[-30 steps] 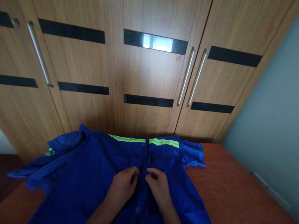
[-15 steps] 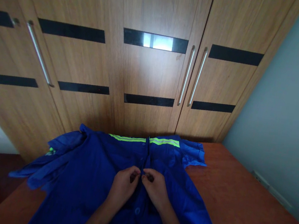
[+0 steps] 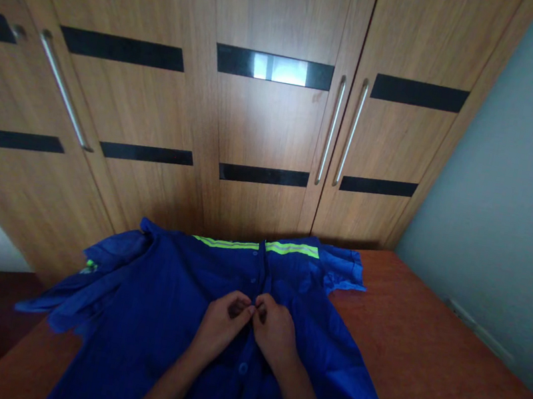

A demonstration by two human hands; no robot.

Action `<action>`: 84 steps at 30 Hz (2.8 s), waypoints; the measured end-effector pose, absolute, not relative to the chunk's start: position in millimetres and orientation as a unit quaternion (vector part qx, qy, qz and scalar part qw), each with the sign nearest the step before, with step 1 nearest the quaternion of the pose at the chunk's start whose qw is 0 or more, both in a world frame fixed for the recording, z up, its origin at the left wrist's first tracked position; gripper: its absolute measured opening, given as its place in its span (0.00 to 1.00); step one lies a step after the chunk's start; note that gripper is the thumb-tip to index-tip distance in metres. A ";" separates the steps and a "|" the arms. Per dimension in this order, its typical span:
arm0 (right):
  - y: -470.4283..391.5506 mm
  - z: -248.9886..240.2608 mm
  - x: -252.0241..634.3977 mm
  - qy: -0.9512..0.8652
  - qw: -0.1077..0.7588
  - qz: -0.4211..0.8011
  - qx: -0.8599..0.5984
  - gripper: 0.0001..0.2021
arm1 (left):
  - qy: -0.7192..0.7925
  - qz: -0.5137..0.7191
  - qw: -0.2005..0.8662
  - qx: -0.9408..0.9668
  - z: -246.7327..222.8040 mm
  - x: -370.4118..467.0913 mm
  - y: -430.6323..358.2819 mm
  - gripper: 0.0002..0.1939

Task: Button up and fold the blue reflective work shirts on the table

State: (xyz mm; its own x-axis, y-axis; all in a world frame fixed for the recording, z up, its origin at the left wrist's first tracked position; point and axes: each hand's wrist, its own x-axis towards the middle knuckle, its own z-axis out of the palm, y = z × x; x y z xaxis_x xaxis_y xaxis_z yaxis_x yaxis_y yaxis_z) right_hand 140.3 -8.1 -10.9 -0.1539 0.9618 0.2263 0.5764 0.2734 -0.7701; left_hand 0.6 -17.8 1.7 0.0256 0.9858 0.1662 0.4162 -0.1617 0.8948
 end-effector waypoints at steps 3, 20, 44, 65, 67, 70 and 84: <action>-11.4 -8.6 139.3 -0.733 0.327 0.214 -0.557 0.08 | 0.553 0.431 0.341 0.626 -2.2 -0.2 -16.1 0.06; -4.9 -5.0 139.4 -0.578 0.406 0.442 -0.553 0.08 | 0.577 0.354 0.239 0.696 -1.8 0.3 -16.1 0.06; 54.2 -17.0 130.0 -0.647 0.281 0.171 -0.688 0.11 | 0.607 0.244 0.099 0.750 5.5 3.3 -31.0 0.10; 68.1 -16.7 146.0 -0.487 0.524 0.475 -0.513 0.10 | 0.641 0.212 0.147 0.723 -3.3 -4.9 60.2 0.03; 66.8 -15.1 141.8 -0.498 0.527 0.479 -0.495 0.09 | 0.632 0.262 0.162 0.711 -10.2 -7.7 56.8 0.04; 65.3 -14.0 137.5 -0.514 0.529 0.475 -0.480 0.09 | 0.614 0.340 0.201 0.683 -16.9 -10.5 55.4 0.06; 64.5 -24.1 127.3 -0.529 0.546 0.423 -0.493 0.09 | 0.512 0.498 0.367 0.596 -11.6 -1.9 56.9 0.12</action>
